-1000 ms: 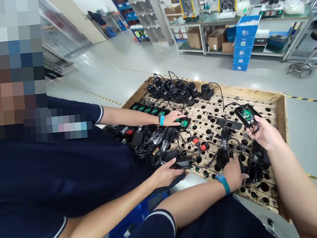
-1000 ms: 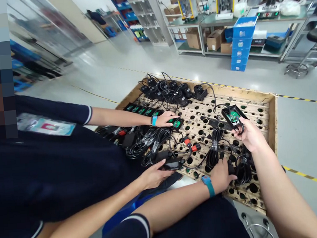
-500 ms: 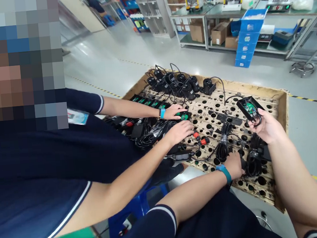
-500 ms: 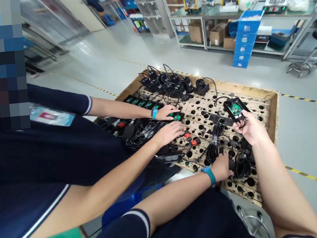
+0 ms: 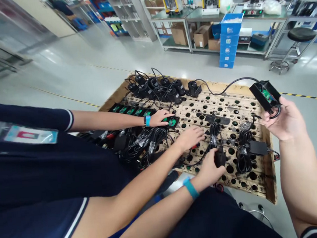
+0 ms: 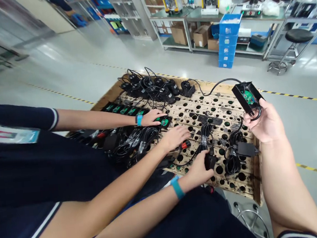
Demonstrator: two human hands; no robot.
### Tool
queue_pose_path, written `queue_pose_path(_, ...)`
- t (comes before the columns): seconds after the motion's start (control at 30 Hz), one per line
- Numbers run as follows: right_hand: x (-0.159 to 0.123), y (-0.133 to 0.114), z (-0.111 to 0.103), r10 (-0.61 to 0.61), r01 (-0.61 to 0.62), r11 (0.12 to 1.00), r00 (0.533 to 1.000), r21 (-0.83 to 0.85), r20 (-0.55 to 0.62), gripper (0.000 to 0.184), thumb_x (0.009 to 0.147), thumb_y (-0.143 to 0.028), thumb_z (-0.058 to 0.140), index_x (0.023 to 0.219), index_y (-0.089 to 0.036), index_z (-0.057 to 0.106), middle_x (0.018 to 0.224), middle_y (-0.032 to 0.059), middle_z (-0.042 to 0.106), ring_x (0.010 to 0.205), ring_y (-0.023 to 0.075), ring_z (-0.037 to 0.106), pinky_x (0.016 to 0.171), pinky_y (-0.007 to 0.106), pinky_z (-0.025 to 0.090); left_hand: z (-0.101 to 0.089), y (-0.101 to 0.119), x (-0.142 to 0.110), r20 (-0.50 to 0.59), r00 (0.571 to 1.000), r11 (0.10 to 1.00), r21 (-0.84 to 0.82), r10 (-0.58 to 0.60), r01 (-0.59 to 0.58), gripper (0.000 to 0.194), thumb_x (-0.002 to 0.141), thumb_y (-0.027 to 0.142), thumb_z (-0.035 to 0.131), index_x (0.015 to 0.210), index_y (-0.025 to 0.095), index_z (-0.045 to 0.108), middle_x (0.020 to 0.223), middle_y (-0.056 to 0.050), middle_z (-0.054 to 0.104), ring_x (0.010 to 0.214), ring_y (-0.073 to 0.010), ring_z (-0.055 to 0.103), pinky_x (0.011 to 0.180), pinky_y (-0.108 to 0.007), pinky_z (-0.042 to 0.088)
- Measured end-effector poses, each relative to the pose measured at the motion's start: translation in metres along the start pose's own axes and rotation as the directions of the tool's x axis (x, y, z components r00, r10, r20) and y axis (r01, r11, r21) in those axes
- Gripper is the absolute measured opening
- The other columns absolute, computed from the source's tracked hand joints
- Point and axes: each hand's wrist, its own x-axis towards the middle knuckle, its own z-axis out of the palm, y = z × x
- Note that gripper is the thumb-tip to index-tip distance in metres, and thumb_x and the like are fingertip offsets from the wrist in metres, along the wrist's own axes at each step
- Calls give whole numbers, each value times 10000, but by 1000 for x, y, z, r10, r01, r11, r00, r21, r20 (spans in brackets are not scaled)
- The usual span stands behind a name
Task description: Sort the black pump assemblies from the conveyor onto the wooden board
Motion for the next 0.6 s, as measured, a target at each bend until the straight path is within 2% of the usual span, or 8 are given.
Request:
queue_pose_path(0.1,-1,2,-2,13,-13,1000,1000,-2,-24,245,815,-417,687,964,-234,621,617,-31,581,519,127,560,458,244,463,-37,-3,-14,-128,992,990,-139,-6,-12,649,736,178,644,1367,195,489,1311,-109,628,1169,-252,618,1060,-394,492)
queue_pose_path(0.2,2,8,-1,49,-49,999,996,2,-72,206,817,-409,681,882,-224,618,581,-21,562,520,135,556,445,241,455,-64,-5,-25,-151,988,980,-197,-26,-4,594,786,179,601,1370,209,498,1246,-77,681,1105,-220,659,1018,-370,525)
queue_pose_path(0.27,3,12,2,66,-66,998,994,5,-91,214,797,-405,706,795,-223,595,560,-19,545,523,137,553,440,239,456,-76,-6,-30,-238,971,994,-103,-7,-19,535,816,219,612,1342,205,523,1217,-82,688,1098,-228,663,1022,-387,530)
queue_pose_path(0.33,4,14,5,69,-70,998,995,-5,-74,227,789,-402,723,765,-224,584,557,-15,540,529,139,549,442,240,460,-84,-7,-34,-371,925,996,67,82,-61,493,861,266,602,1346,205,535,1255,-103,654,1161,-246,635,1072,-419,502)
queue_pose_path(0.4,5,15,7,71,-72,997,996,-9,-57,227,783,-400,731,763,-225,588,554,-15,534,536,141,548,443,243,463,-90,-10,-35,-450,872,965,249,190,-82,510,896,278,577,1397,207,517,1317,-128,594,1241,-265,587,1113,-440,469)
queue_pose_path(0.47,6,17,9,78,-79,997,995,-12,-59,239,767,-407,744,756,-221,594,542,-12,532,542,146,548,443,245,465,-95,-10,-34,-438,861,909,412,257,-62,555,894,262,585,1440,215,497,1353,-148,556,1279,-297,551,1111,-469,462)
queue_pose_path(0.6,8,21,9,114,-116,992,992,-52,-46,281,724,-447,782,743,-223,614,555,4,565,540,150,539,444,252,477,-108,1,-34,-250,917,754,653,312,-78,732,818,151,618,1517,221,411,1429,-159,535,1304,-350,501,1088,-533,438)
